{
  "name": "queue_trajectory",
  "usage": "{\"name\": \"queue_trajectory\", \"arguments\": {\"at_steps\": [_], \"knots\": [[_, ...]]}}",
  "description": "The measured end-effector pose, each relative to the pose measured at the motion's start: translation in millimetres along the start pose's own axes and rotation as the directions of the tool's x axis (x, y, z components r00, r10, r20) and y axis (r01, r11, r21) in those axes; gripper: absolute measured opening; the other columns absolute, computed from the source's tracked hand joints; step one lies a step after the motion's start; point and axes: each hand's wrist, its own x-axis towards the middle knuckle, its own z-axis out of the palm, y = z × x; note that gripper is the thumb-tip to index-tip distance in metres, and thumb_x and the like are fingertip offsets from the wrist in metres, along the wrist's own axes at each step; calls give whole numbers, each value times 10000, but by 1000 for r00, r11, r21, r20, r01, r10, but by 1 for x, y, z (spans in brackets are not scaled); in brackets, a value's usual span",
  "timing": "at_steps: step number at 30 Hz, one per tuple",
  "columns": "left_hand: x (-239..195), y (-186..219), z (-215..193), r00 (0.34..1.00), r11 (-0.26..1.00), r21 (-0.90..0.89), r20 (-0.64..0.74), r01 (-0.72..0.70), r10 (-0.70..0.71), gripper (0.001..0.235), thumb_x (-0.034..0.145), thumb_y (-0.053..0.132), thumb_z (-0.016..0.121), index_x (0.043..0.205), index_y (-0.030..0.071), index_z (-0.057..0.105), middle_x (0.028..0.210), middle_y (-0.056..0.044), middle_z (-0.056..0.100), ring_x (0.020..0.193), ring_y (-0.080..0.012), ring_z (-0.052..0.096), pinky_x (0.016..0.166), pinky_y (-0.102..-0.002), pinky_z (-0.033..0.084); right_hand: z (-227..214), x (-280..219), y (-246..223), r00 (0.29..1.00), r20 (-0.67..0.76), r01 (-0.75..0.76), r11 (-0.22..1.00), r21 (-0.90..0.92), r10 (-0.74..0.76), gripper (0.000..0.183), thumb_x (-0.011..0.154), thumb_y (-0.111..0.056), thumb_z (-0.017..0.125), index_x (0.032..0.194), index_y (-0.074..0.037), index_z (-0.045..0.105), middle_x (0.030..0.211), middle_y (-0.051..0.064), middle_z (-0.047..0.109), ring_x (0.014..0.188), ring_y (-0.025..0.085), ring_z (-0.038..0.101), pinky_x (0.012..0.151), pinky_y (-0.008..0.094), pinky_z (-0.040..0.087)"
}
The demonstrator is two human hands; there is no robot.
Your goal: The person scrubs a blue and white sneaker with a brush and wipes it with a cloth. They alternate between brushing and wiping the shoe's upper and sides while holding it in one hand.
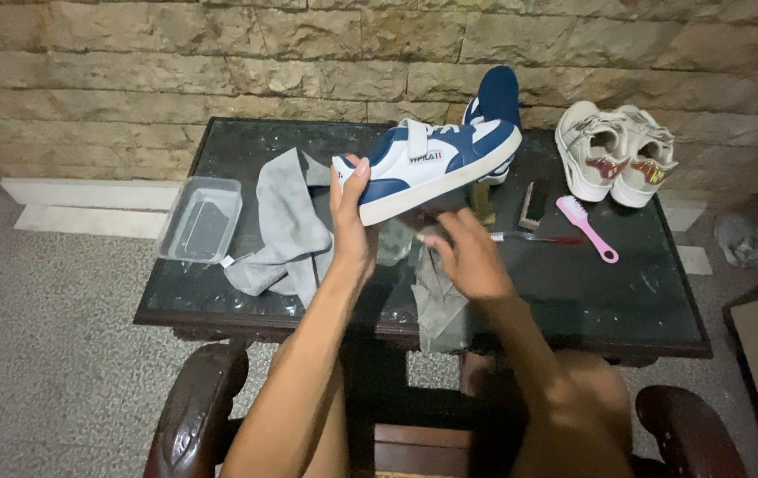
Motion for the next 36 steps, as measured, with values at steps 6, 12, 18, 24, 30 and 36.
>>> {"name": "queue_trajectory", "arguments": {"at_steps": [6,12,18,24,30,36], "knots": [[-4,5,2,994,998,62,106,26,-32,512,909,573,682,1201,203,482,1036,-10,443,1030,-171,555,839,-325,571,13,-1,4,988,45,-138,981,-133,145,280,1027,-212,567,1234,-35,629,1066,217,607,977,420,649,828,511,512],[-22,24,19,980,991,101,170,87,-103,553,911,585,680,1241,193,473,1067,-72,462,1018,-214,536,842,-386,567,-1,-7,-48,904,241,-316,931,-184,354,392,1049,-163,475,1438,-113,477,1342,205,500,1195,388,606,967,501,530],[-10,9,11,979,986,33,112,166,-168,572,867,579,701,1240,201,487,1064,-75,484,962,-189,582,820,-341,584,18,-3,19,823,304,-508,381,773,481,925,923,-118,721,1575,19,80,1532,387,200,1353,481,469,1102,558,469],[-17,28,12,975,976,60,65,210,-214,579,833,587,697,1223,211,493,1054,-74,504,919,-184,610,801,-336,601,-37,-3,3,823,184,-147,-111,983,537,861,969,-4,539,1614,-255,27,1565,305,131,1471,519,295,1212,581,317],[-18,34,10,979,980,92,87,177,-185,544,838,613,684,1188,229,521,987,-51,534,869,-159,639,663,-273,573,-67,-7,-18,806,173,16,-312,950,566,1110,863,-583,673,1598,-306,-111,1602,262,67,1450,549,254,1196,593,297],[1,9,-5,985,983,144,107,117,-133,524,862,570,713,1176,194,528,995,-75,550,904,-200,635,732,-348,594,-47,-13,-9,692,-555,83,713,696,461,516,1038,-408,569,1389,-90,364,1342,237,343,1287,442,404,1068,647,419]]}}
